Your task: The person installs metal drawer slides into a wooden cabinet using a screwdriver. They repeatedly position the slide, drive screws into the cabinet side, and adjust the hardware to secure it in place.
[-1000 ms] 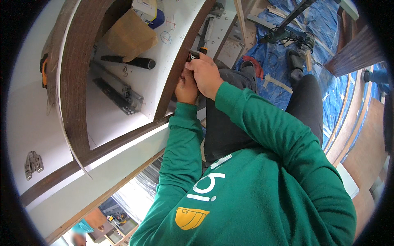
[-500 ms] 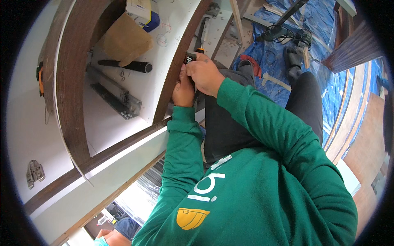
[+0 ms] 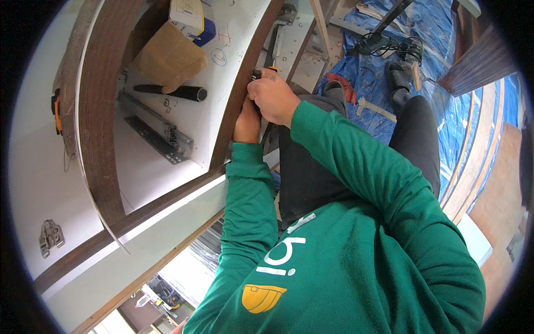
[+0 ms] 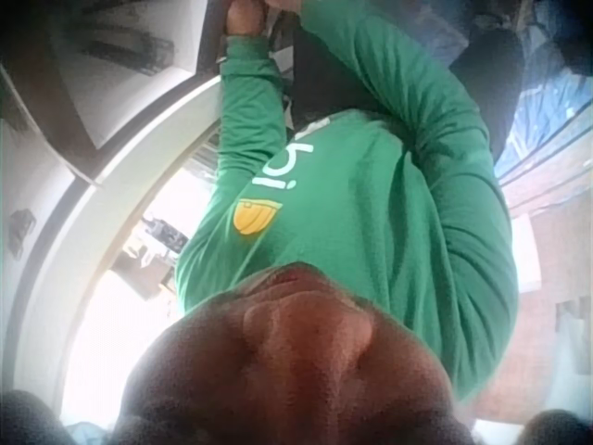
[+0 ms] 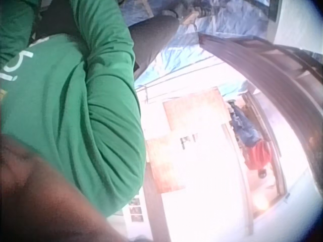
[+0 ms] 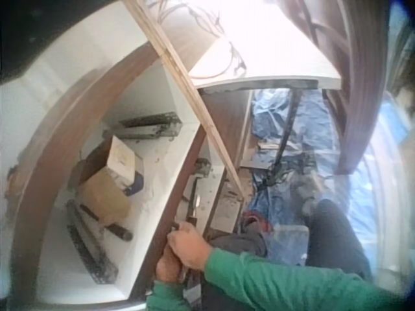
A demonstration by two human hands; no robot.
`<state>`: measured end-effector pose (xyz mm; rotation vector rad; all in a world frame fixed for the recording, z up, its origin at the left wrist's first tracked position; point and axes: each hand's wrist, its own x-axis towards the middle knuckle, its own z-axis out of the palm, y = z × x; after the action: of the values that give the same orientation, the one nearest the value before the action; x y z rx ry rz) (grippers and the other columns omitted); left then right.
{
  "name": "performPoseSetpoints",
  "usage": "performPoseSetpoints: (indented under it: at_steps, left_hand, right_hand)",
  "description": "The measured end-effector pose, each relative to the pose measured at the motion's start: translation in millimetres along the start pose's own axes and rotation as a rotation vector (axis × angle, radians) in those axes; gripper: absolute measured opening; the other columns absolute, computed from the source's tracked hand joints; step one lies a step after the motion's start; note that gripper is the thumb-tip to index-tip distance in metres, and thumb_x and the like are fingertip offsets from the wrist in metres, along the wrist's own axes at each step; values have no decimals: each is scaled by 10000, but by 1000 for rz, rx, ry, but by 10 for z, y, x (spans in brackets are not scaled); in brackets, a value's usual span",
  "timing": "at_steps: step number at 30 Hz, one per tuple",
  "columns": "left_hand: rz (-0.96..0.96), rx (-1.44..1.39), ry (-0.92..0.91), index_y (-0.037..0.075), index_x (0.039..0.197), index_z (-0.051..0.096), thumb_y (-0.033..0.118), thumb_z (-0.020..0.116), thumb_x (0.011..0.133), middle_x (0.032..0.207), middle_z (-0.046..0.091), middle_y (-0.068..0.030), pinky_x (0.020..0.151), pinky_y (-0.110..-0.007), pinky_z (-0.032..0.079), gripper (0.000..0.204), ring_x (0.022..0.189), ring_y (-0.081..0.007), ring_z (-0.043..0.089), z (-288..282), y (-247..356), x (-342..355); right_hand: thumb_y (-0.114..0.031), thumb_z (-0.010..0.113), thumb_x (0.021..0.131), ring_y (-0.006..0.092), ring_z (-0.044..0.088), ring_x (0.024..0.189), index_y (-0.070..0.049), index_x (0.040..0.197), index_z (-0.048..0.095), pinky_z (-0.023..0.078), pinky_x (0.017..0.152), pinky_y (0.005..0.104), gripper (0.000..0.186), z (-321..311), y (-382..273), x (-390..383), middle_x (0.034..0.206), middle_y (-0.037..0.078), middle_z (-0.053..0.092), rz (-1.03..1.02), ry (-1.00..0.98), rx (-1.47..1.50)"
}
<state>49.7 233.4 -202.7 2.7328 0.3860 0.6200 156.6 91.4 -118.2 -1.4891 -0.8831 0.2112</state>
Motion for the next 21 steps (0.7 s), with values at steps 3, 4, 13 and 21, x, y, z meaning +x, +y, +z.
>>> performPoseSetpoints:
  at_steps: [3, 4, 13, 21]
  left_hand:
    - [-56, -252, 29, 55, 1293, 595, 194, 545, 985, 1315, 600, -194, 973, -404, 452, 342, 1157, -339, 597, -10, -5, 84]
    - [-49, -149, 11, 55, 1300, 589, 194, 535, 990, 1321, 594, -198, 971, -407, 454, 344, 1154, -346, 597, -35, 35, 102]
    - [-366, 49, -238, -62, 1345, 509, 275, 508, 1005, 1317, 609, -165, 968, -368, 459, 479, 1160, -293, 604, -513, 917, 240]
    - [-690, -791, 100, -66, 1211, 621, 439, 525, 1012, 1145, 673, -149, 861, -343, 484, 552, 994, -231, 632, -536, 1248, 291]
  right_hand:
    - [4, 597, 711, 250, 567, 804, -56, 753, 558, 434, 784, 332, 83, -47, 136, 32, 788, 56, 610, -241, 3, -468]
    - [-11, 596, 731, 249, 573, 821, -53, 780, 571, 436, 802, 338, 69, -27, 163, 28, 811, 60, 618, -141, -23, -297]
    - [-185, 585, 935, 202, 577, 938, -29, 1033, 616, 430, 912, 342, 186, -61, -124, -67, 1007, 68, 649, 606, 215, 1720]
    - [-259, 464, 1039, 179, 537, 1124, 9, 1183, 578, 379, 1016, 325, 325, -70, -308, -148, 1184, 103, 618, 572, 196, 1167]
